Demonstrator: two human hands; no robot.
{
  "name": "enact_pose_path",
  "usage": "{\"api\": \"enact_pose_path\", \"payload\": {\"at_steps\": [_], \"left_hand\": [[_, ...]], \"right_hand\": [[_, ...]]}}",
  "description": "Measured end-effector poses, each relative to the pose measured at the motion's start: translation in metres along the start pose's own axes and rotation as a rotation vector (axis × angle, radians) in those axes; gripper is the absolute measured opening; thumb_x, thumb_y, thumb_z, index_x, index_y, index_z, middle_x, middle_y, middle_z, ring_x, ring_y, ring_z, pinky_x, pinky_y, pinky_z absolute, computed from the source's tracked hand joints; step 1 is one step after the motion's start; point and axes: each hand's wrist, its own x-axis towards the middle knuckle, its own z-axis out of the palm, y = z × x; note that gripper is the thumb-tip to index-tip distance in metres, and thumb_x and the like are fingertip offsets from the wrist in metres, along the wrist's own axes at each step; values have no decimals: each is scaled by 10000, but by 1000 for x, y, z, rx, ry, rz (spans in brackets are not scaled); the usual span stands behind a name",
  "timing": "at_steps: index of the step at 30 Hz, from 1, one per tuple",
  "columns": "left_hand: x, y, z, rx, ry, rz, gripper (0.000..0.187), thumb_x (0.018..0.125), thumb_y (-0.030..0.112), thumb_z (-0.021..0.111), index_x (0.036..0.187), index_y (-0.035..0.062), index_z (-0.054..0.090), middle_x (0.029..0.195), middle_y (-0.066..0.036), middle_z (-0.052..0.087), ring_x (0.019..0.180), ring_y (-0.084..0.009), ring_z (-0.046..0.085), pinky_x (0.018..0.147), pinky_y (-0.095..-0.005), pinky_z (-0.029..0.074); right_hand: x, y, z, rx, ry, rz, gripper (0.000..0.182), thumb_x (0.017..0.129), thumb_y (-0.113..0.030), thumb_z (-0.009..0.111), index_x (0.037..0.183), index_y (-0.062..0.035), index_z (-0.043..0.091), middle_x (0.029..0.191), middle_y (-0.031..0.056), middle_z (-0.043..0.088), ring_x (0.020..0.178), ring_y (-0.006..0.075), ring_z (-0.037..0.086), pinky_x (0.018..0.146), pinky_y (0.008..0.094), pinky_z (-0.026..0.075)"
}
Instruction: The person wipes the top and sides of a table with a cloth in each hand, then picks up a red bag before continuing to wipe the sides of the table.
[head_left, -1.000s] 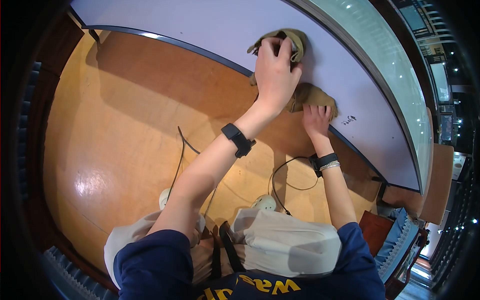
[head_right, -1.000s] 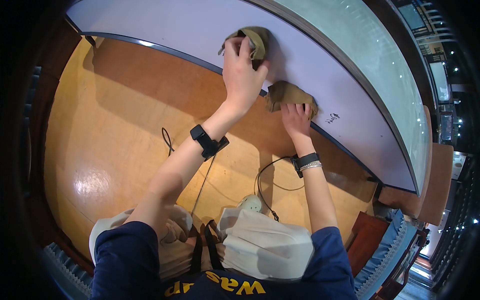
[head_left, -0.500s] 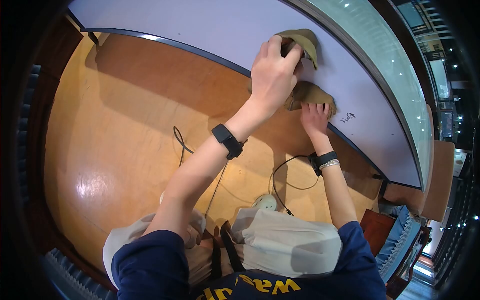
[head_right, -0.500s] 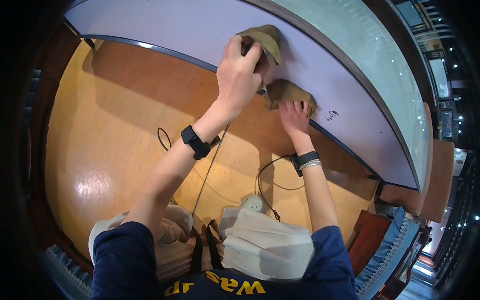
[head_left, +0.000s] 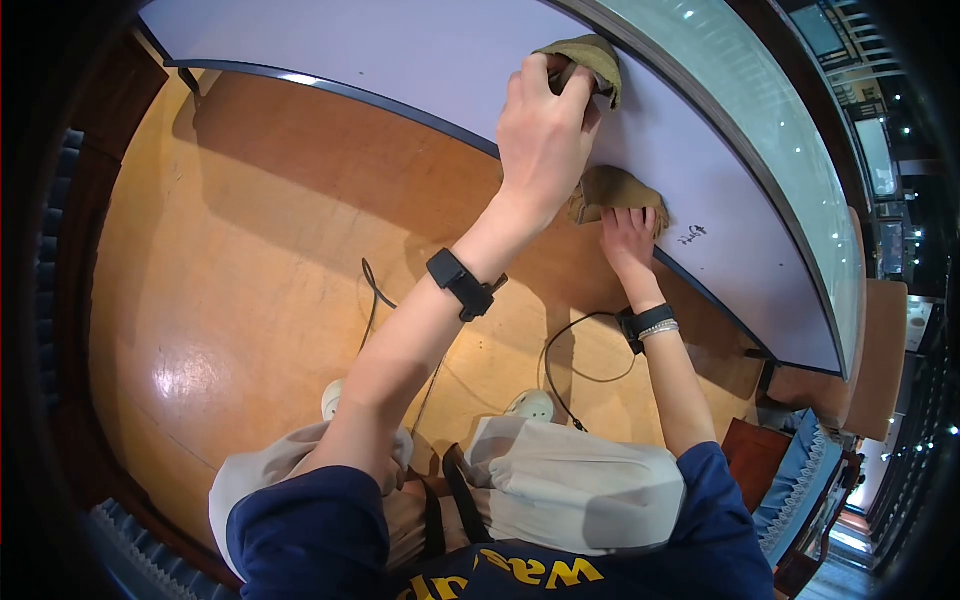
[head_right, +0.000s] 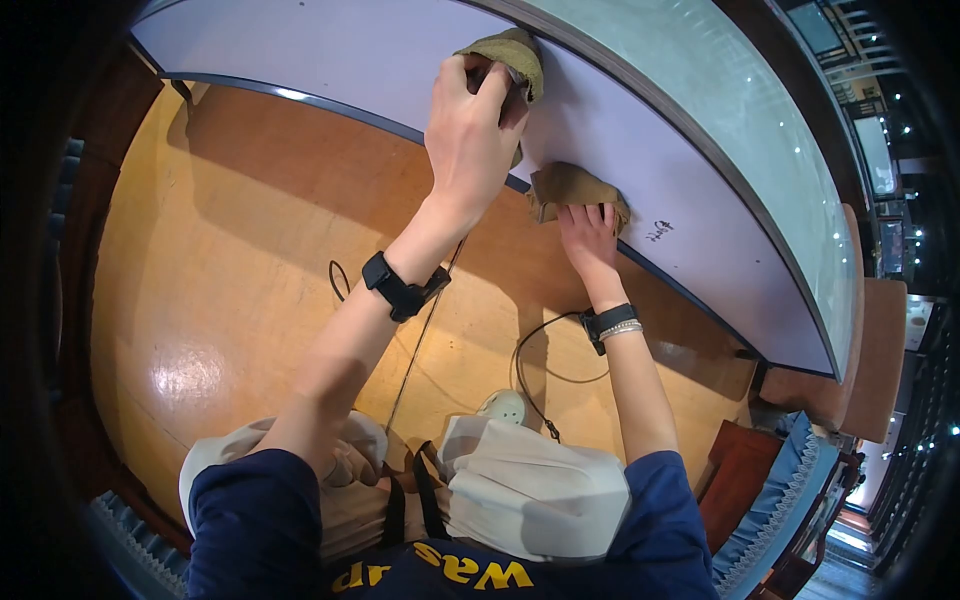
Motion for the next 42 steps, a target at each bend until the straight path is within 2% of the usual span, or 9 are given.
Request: {"api": "enact_pose_path", "payload": {"at_steps": [2, 4, 12, 15, 23, 25, 28, 37, 42], "left_hand": [[0, 1, 0, 14, 15, 7, 296, 671, 63, 683, 954, 44, 598, 1020, -129, 506, 881, -298, 532, 691, -357, 473], [-7, 2, 2, 47, -73, 46, 282, 673, 54, 667, 945, 41, 597, 1020, -132, 507, 886, -301, 528, 691, -359, 474], [2, 8, -2, 0, 11, -27, 281, 649, 49, 656, 924, 60, 602, 992, -125, 510, 882, -288, 526, 678, -366, 467], [-9, 9, 3, 46, -103, 112, 299, 632, 36, 654, 924, 82, 606, 991, -124, 501, 870, -290, 526, 659, -361, 473], [-10, 20, 12, -10, -30, 120, 330, 622, 20, 652, 941, 94, 605, 1014, -124, 481, 853, -284, 521, 655, -351, 484], [-13, 21, 12, 30, -106, 88, 333, 622, 22, 653, 943, 92, 604, 1009, -127, 485, 848, -286, 520, 651, -354, 483], [-15, 20, 11, 21, -123, 134, 336, 623, 17, 648, 947, 92, 603, 1002, -129, 487, 853, -287, 517, 653, -357, 482], [-5, 21, 9, 4, -70, 115, 359, 629, 39, 662, 975, 104, 589, 1002, -120, 499, 847, -284, 524, 649, -360, 483], [-19, 17, 11, 31, -121, 155, 364, 622, 43, 673, 971, 103, 587, 1004, -119, 507, 851, -279, 526, 640, -350, 486]], "right_hand": [[1, 0, -2, 5, -2, -4, 261, 738, -160, 565, 989, -136, 630, 1034, 50, 537, 1085, 252, 454, 971, 473, 314], [4, -2, -8, -5, -28, 21, 271, 731, -163, 550, 988, -149, 636, 1028, 7, 554, 1074, 204, 471, 1001, 447, 298], [-1, -3, -2, -3, -40, 28, 270, 730, -163, 546, 980, -133, 642, 1043, 28, 556, 1090, 225, 462, 1007, 455, 296], [-2, -2, 2, 1, -49, 37, 276, 734, -164, 539, 988, -126, 640, 1047, 37, 556, 1091, 230, 460, 1011, 456, 294], [-4, -2, 4, 43, -12, 23, 266, 746, -158, 533, 990, -124, 633, 992, 58, 560, 1011, 246, 488, 975, 479, 324], [-6, -2, 4, 44, -90, 39, 247, 750, -153, 533, 976, -125, 628, 937, 62, 554, 946, 250, 502, 946, 488, 342], [-5, -2, 2, 72, -57, 36, 235, 753, -155, 533, 969, -126, 622, 908, 64, 544, 925, 248, 507, 935, 488, 349], [-2, -2, -1, -3, -30, 16, 232, 751, -159, 535, 965, -143, 623, 932, 44, 555, 925, 230, 506, 957, 460, 333], [-4, -3, 1, 36, -26, 26, 235, 747, -162, 535, 963, -138, 624, 941, 49, 556, 933, 234, 506, 963, 458, 330]]}}
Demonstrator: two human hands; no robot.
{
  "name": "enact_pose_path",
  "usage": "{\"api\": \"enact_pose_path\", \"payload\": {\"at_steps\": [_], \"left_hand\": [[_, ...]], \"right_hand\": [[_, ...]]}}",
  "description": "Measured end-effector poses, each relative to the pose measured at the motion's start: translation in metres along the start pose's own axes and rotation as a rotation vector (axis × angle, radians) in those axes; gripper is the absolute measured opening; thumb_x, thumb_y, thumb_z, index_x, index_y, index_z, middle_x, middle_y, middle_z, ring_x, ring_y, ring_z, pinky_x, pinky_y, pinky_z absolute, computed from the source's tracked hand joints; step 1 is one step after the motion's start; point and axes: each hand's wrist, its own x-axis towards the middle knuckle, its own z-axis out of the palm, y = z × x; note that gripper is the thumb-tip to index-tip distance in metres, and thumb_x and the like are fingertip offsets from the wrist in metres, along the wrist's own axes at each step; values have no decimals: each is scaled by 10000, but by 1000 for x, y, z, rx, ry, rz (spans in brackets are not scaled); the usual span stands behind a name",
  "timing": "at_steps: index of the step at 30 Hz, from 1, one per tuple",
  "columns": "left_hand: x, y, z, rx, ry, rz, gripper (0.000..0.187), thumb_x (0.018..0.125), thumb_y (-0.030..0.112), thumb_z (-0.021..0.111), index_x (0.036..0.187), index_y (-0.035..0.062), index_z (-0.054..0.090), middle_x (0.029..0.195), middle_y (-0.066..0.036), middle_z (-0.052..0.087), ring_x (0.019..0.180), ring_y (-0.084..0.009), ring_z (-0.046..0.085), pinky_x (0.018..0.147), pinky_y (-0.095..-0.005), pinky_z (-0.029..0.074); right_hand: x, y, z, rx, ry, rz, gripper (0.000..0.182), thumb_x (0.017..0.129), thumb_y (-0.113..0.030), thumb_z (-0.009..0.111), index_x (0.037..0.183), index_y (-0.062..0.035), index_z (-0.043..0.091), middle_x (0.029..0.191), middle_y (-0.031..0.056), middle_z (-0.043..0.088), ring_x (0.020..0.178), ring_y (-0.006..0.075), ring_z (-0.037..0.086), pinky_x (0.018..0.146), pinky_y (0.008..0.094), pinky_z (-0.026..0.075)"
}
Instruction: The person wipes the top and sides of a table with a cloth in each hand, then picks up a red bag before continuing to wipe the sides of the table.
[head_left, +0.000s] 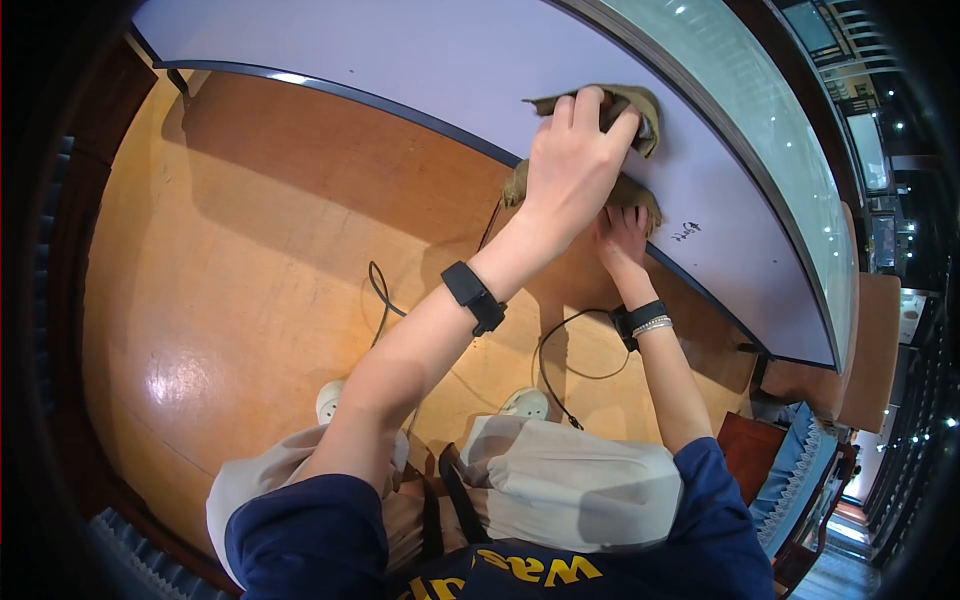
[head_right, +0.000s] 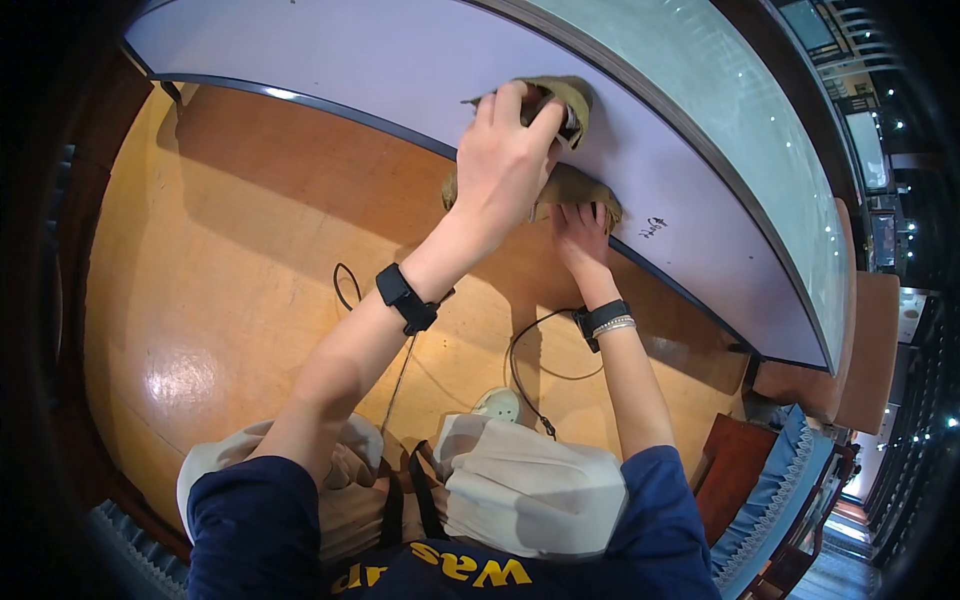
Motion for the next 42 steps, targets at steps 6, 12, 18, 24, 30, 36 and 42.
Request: {"api": "enact_pose_path", "payload": {"at_steps": [6, 12, 18, 24, 30, 36, 42], "left_hand": [[3, 3, -1, -22, -20, -24, 342, 626, 46, 664, 956, 99, 590, 996, -118, 508, 851, -273, 530, 641, -341, 491], [-9, -3, 4, 26, -31, 60, 333, 620, 49, 650, 944, 98, 597, 996, -119, 509, 847, -271, 528, 652, -341, 494], [-17, -6, 4, 18, -129, 63, 345, 623, 60, 646, 963, 97, 599, 1001, -123, 505, 847, -268, 527, 666, -341, 494], [-6, -1, 3, 65, -26, 52, 355, 625, 62, 646, 975, 98, 598, 1016, -128, 499, 866, -272, 527, 679, -341, 494], [-5, 9, 9, -63, -17, 67, 344, 638, 70, 646, 977, 101, 598, 992, -108, 494, 878, -265, 520, 672, -340, 492], [-11, 22, 13, -17, -39, 117, 286, 674, 110, 589, 959, 120, 609, 964, -80, 494, 839, -235, 521, 653, -323, 488], [-21, 19, 15, -36, -120, 142, 276, 685, 134, 573, 957, 140, 612, 978, -68, 500, 857, -225, 528, 675, -311, 495]], "right_hand": [[-1, -1, 2, 14, -16, 12, 245, 738, -162, 539, 965, -129, 625, 945, 51, 557, 943, 239, 502, 961, 470, 331], [-3, 0, 0, 15, -41, -5, 252, 735, -158, 537, 969, -130, 626, 948, 50, 558, 963, 239, 494, 962, 469, 330], [-3, -3, 4, 16, -58, 26, 250, 741, -162, 530, 967, -134, 634, 989, 44, 558, 990, 236, 490, 976, 462, 316], [-6, -2, 3, 61, -105, 29, 263, 751, -147, 520, 993, -128, 622, 999, 41, 548, 995, 236, 491, 978, 469, 313], [-6, -4, 4, 69, -60, 29, 252, 747, -153, 535, 981, -115, 620, 1016, 54, 541, 973, 247, 496, 954, 490, 326], [-5, -4, -7, 81, -53, 17, 304, 755, -191, 551, 1029, -70, 608, 1064, 65, 550, 1034, 252, 487, 945, 483, 330], [-10, -1, -4, 119, -229, 154, 334, 781, -197, 551, 1090, -86, 609, 1134, 79, 561, 1148, 248, 454, 1000, 470, 294]]}}
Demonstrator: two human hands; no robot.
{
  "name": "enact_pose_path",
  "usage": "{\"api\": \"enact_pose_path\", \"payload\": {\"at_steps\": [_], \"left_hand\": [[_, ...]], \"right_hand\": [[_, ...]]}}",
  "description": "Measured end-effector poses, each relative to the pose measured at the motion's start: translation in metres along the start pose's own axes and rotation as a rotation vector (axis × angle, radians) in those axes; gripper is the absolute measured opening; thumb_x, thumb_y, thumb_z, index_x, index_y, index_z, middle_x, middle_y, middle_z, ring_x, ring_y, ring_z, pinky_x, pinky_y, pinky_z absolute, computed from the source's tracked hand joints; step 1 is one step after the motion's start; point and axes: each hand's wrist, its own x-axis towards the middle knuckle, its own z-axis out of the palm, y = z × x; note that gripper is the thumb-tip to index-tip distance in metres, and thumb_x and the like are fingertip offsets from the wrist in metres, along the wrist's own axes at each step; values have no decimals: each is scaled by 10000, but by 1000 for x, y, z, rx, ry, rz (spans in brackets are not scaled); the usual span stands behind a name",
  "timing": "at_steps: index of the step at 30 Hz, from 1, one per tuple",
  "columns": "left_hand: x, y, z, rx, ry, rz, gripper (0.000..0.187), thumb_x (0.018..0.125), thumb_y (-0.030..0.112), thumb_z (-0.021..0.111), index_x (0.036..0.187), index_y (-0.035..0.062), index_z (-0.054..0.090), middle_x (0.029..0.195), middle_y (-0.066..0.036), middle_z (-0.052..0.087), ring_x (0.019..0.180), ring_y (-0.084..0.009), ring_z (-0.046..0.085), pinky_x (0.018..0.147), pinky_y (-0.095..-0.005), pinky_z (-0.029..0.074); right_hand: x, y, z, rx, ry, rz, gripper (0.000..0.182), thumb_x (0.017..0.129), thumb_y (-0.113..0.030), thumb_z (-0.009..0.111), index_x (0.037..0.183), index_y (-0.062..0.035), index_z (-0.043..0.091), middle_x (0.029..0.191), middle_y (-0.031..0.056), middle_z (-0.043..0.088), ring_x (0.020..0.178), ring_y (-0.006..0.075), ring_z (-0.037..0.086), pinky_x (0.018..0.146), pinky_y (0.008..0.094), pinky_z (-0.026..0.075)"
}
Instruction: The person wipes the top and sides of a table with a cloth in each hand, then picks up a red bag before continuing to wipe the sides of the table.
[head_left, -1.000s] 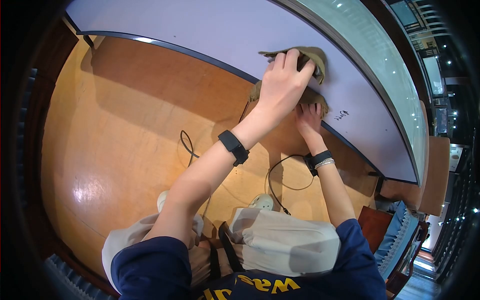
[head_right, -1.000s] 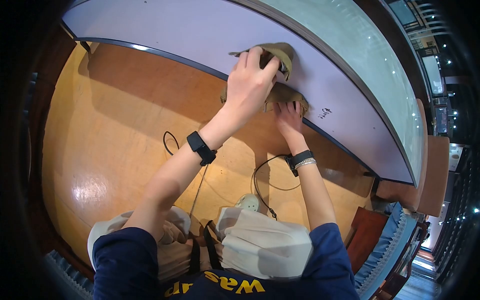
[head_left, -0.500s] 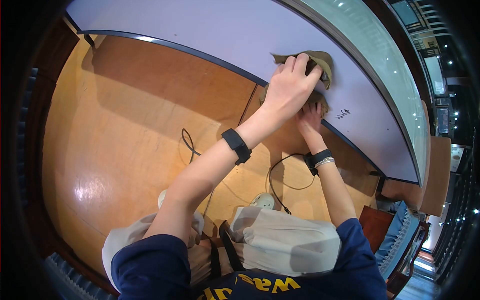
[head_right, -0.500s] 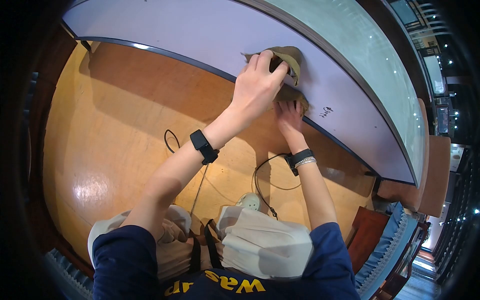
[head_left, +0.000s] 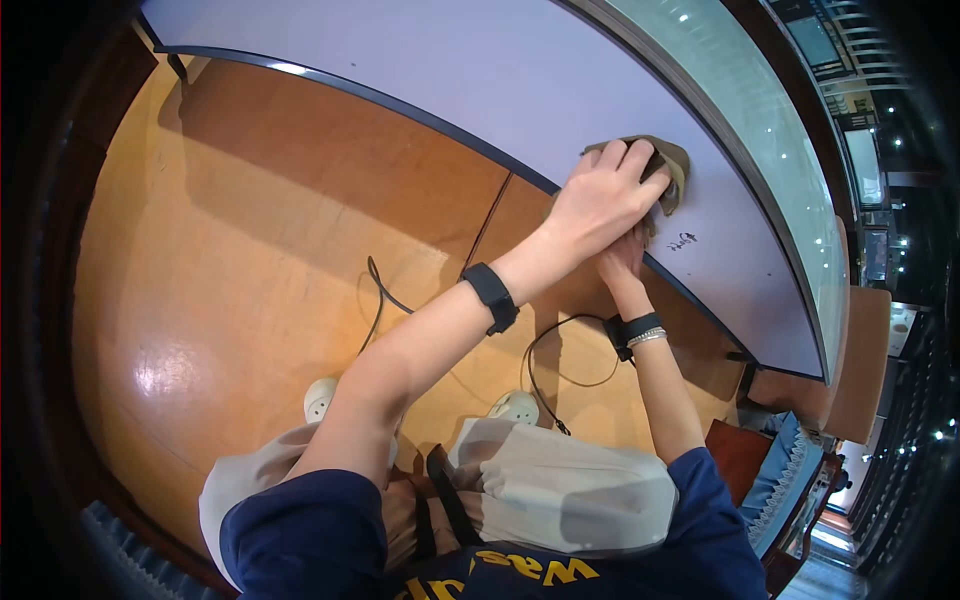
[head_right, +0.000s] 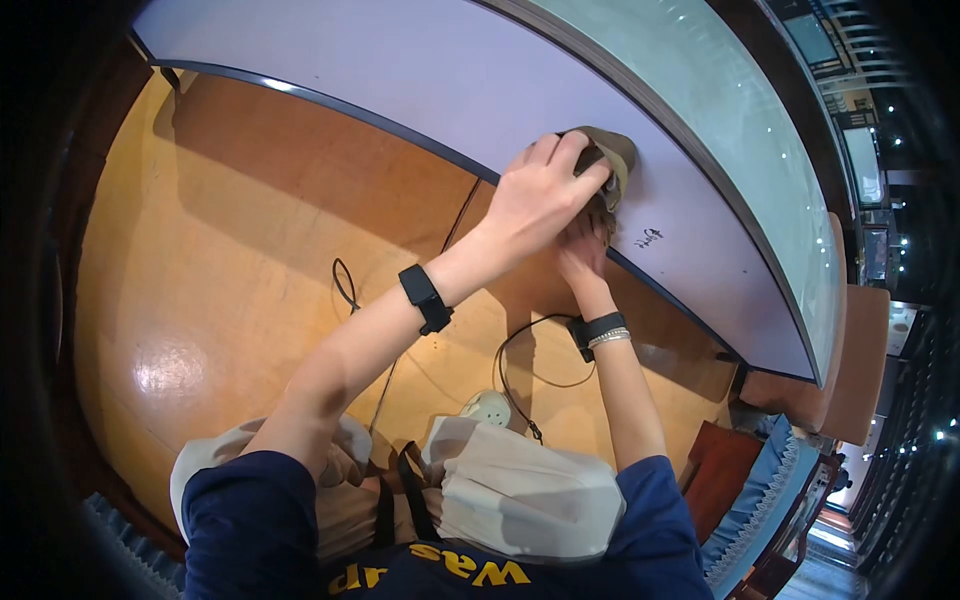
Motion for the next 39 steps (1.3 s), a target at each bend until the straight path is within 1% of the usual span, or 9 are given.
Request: {"api": "enact_pose_path", "payload": {"at_steps": [3, 4, 12, 16, 21, 33, 36, 37, 39], "left_hand": [[5, -22, -12, -11, -21, 67, 243, 696, 128, 573, 936, 148, 611, 1000, -70, 505, 868, -235, 540, 681, -324, 497], [5, -32, -17, -4, -20, 87, 244, 690, 111, 582, 929, 152, 610, 984, -61, 509, 858, -231, 549, 684, -318, 498], [32, -149, -74, 370, 102, 393, 309, 663, 101, 604, 954, 204, 624, 1014, -19, 533, 856, -171, 570, 630, -257, 502], [56, -173, -130, 375, -191, 444, 203, 754, 49, 551, 950, 77, 599, 1086, -141, 512, 1005, -304, 530, 802, -356, 479], [51, -196, -162, 535, -30, 346, 155, 652, 65, 643, 782, 88, 562, 988, -109, 488, 873, -262, 544, 680, -337, 499], [13, -234, -134, 508, -82, 153, 244, 725, 111, 669, 955, 135, 589, 1075, -58, 513, 952, -251, 555, 697, -342, 513], [11, -238, -130, 468, -31, 149, 253, 718, 115, 680, 956, 134, 598, 1083, -66, 521, 950, -256, 561, 694, -348, 516], [9, -240, -128, 468, -6, 138, 258, 715, 112, 683, 959, 134, 601, 1083, -69, 523, 948, -259, 564, 695, -351, 517], [7, -241, -125, 468, 20, 127, 264, 711, 108, 685, 961, 133, 604, 1083, -72, 526, 946, -263, 566, 695, -353, 517]], "right_hand": [[-1, 16, -17, -136, 276, -121, 236, 764, -93, 547, 983, -110, 634, 1043, 54, 579, 1067, 261, 506, 963, 427, 359], [0, 22, -21, -174, 347, -98, 164, 746, -95, 558, 893, -48, 613, 911, 128, 574, 912, 316, 523, 925, 493, 363], [8, 58, -89, -172, 652, 130, 222, 738, 14, 496, 938, 38, 589, 870, 196, 546, 837, 374, 505, 756, 455, 411], [45, 28, -105, -216, 635, -17, 241, 720, 32, 515, 945, 19, 600, 844, 134, 556, 784, 333, 502, 709, 416, 429], [106, -24, -123, -109, 646, -83, 190, 733, 42, 525, 891, -34, 600, 837, 69, 554, 825, 250, 507, 701, 354, 431], [18, 47, -144, -327, 436, 115, 418, 671, 56, 531, 1079, -14, 593, 1014, 105, 585, 970, 313, 518, 799, 402, 418], [7, 53, -146, -346, 444, 138, 305, 721, 24, 544, 1013, -23, 621, 1003, 91, 593, 902, 293, 529, 768, 383, 422], [7, 54, -140, -205, 447, 131, 454, 667, 80, 498, 1114, 32, 564, 1094, 175, 551, 1007, 365, 502, 857, 441, 407], [14, 48, -136, -209, 449, 103, 460, 664, 80, 495, 1116, 30, 562, 1087, 178, 547, 997, 364, 503, 852, 437, 410]]}}
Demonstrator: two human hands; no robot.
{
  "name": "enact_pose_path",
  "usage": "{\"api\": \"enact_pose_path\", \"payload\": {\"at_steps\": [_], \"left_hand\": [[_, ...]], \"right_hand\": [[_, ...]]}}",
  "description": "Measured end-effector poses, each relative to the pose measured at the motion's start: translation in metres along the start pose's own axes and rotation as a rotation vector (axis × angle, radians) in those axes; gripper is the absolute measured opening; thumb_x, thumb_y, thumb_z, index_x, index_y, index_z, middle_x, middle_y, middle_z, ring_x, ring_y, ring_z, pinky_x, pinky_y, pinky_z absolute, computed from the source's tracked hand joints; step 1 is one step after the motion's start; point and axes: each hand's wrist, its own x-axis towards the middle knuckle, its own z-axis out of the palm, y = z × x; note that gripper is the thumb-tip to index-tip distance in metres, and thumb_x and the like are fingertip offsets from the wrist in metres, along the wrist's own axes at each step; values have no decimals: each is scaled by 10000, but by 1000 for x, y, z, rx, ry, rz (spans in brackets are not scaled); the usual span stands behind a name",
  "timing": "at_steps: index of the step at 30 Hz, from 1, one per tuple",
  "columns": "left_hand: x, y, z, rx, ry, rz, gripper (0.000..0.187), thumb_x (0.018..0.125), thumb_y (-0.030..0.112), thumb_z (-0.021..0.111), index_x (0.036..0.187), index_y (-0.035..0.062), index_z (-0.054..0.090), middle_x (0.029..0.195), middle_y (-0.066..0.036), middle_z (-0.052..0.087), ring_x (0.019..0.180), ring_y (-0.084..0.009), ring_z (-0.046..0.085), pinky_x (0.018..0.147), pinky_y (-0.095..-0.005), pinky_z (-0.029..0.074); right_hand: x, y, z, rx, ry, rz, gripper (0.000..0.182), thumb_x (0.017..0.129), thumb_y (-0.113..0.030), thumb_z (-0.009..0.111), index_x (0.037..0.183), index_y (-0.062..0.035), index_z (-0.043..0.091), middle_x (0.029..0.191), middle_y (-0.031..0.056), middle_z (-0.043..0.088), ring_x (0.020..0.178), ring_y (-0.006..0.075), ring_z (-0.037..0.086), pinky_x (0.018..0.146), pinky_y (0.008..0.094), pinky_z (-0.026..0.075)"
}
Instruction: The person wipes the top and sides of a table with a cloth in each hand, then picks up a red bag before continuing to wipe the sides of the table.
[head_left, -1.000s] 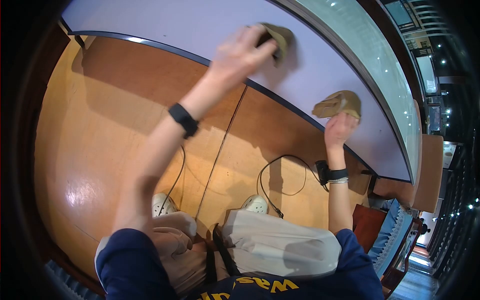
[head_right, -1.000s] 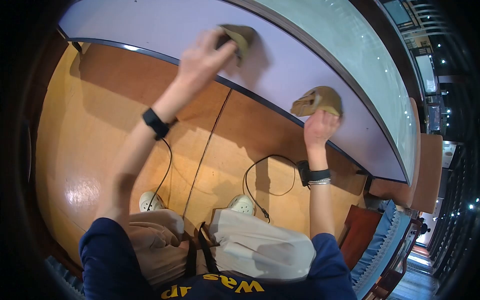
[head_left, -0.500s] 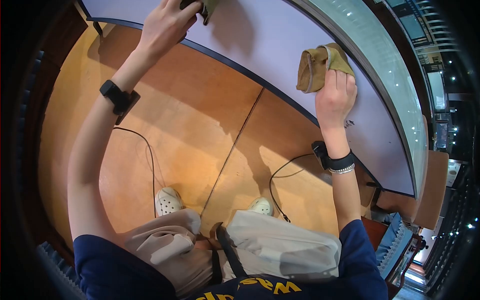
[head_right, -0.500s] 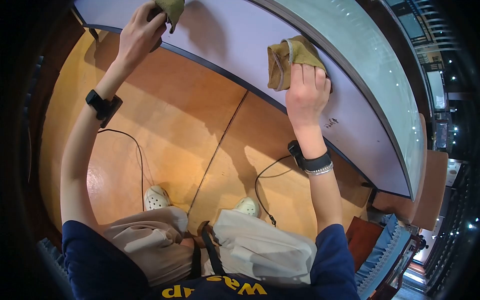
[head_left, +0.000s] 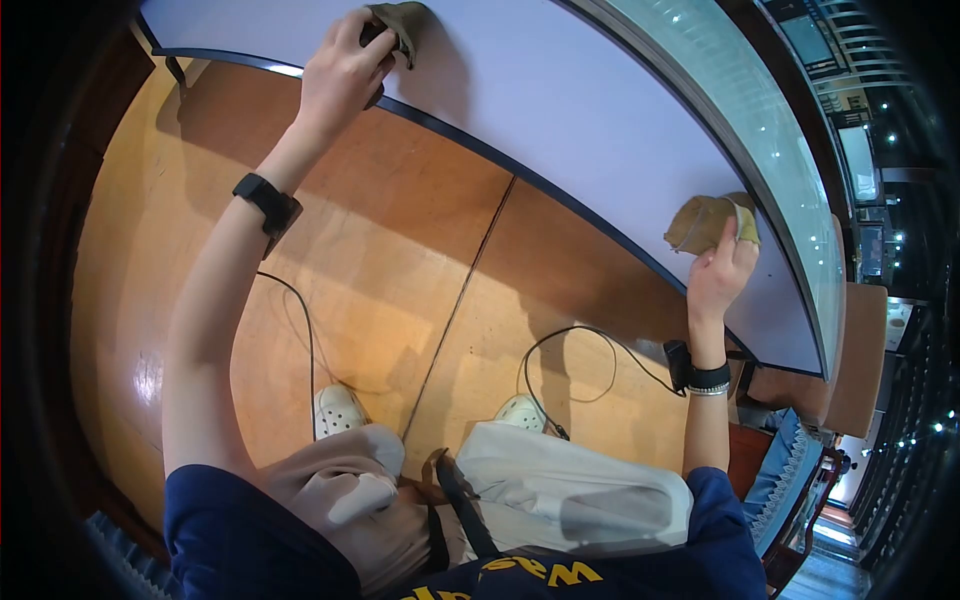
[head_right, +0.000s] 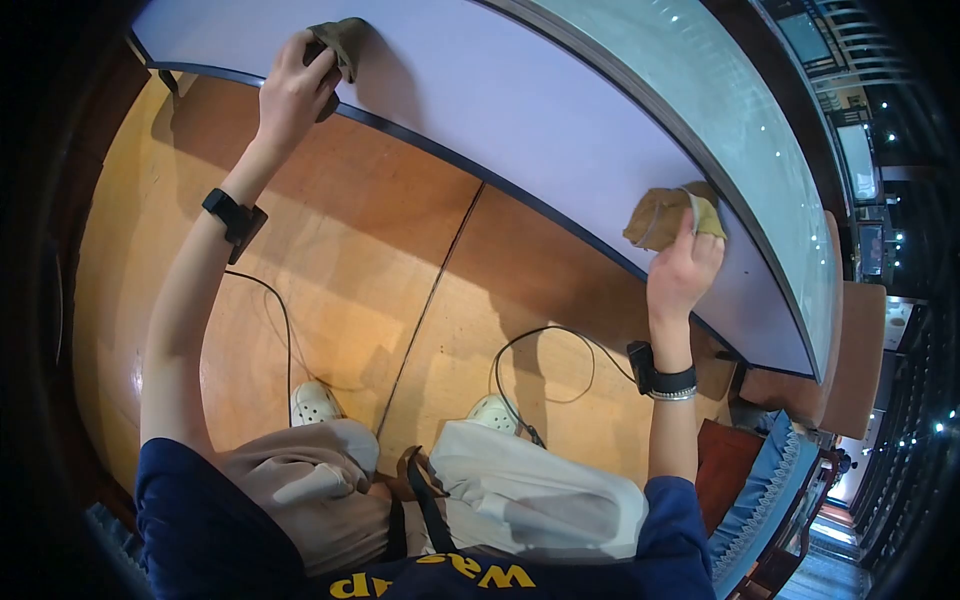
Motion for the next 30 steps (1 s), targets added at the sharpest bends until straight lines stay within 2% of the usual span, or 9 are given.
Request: {"api": "enact_pose_path", "payload": {"at_steps": [7, 13, 16, 20, 22, 25, 26, 29, 30], "left_hand": [[1, 6, -4, -5, 10, -10, 267, 681, 96, 678, 934, 144, 608, 1062, -56, 526, 913, -239, 566, 662, -328, 519], [4, 11, -5, 3, 34, -15, 249, 672, 102, 690, 901, 140, 598, 1034, -46, 524, 884, -227, 567, 643, -320, 520], [3, 12, -2, -20, 45, -23, 246, 674, 96, 686, 901, 134, 599, 1032, -54, 524, 886, -236, 567, 650, -327, 518], [1, 14, -4, -59, 20, -53, 263, 677, 84, 678, 927, 116, 604, 1051, -79, 524, 893, -261, 564, 665, -344, 510], [-7, 23, 1, -113, 4, -97, 266, 680, 82, 675, 936, 106, 604, 1054, -90, 522, 899, -271, 561, 675, -351, 506], [-29, 43, 11, -236, -132, -177, 324, 688, 79, 667, 1000, 83, 582, 1078, -128, 506, 939, -305, 540, 715, -373, 495], [-40, 47, 19, -225, -141, -140, 334, 685, 77, 667, 1007, 83, 578, 1084, -127, 502, 944, -300, 537, 715, -367, 498], [-54, 56, 28, -209, -200, -73, 308, 692, 85, 662, 986, 80, 573, 1090, -132, 500, 945, -297, 539, 713, -364, 500], [-56, 58, 29, -215, -246, -48, 271, 701, 95, 656, 958, 76, 571, 1092, -137, 502, 940, -297, 544, 711, -366, 500]], "right_hand": [[68, -72, 15, 121, 51, -131, 456, 680, 67, 517, 1124, -21, 575, 838, 106, 494, 847, 308, 487, 807, 410, 420], [78, -83, 20, 254, 91, -101, 436, 705, 44, 500, 1126, -38, 579, 917, 98, 525, 906, 306, 481, 803, 390, 430], [57, -56, 17, 77, -5, -108, 402, 723, 25, 517, 1115, -34, 579, 968, 105, 537, 922, 315, 476, 823, 404, 421], [18, -17, 26, -44, 59, -88, 386, 741, 11, 515, 1118, -42, 580, 975, 112, 531, 940, 324, 465, 840, 404, 414], [-2, -6, 40, -115, 143, -47, 400, 735, -11, 524, 1128, -57, 578, 1028, 128, 528, 980, 333, 451, 871, 441, 388], [-24, -16, 65, -178, 86, 0, 364, 744, -48, 526, 1094, -106, 607, 1137, 93, 514, 1013, 315, 427, 896, 489, 355], [-30, -19, 76, -112, 64, -82, 323, 748, -96, 546, 1063, -119, 613, 1155, 78, 501, 1070, 302, 415, 950, 535, 303], [-21, -58, 93, -40, -264, -289, 200, 767, -150, 552, 959, -145, 608, 1033, 16, 512, 1059, 238, 428, 1005, 496, 263], [-11, -74, 97, 40, -202, -401, 192, 770, -156, 536, 951, -156, 601, 1005, -5, 509, 1026, 220, 443, 1008, 466, 263]]}}
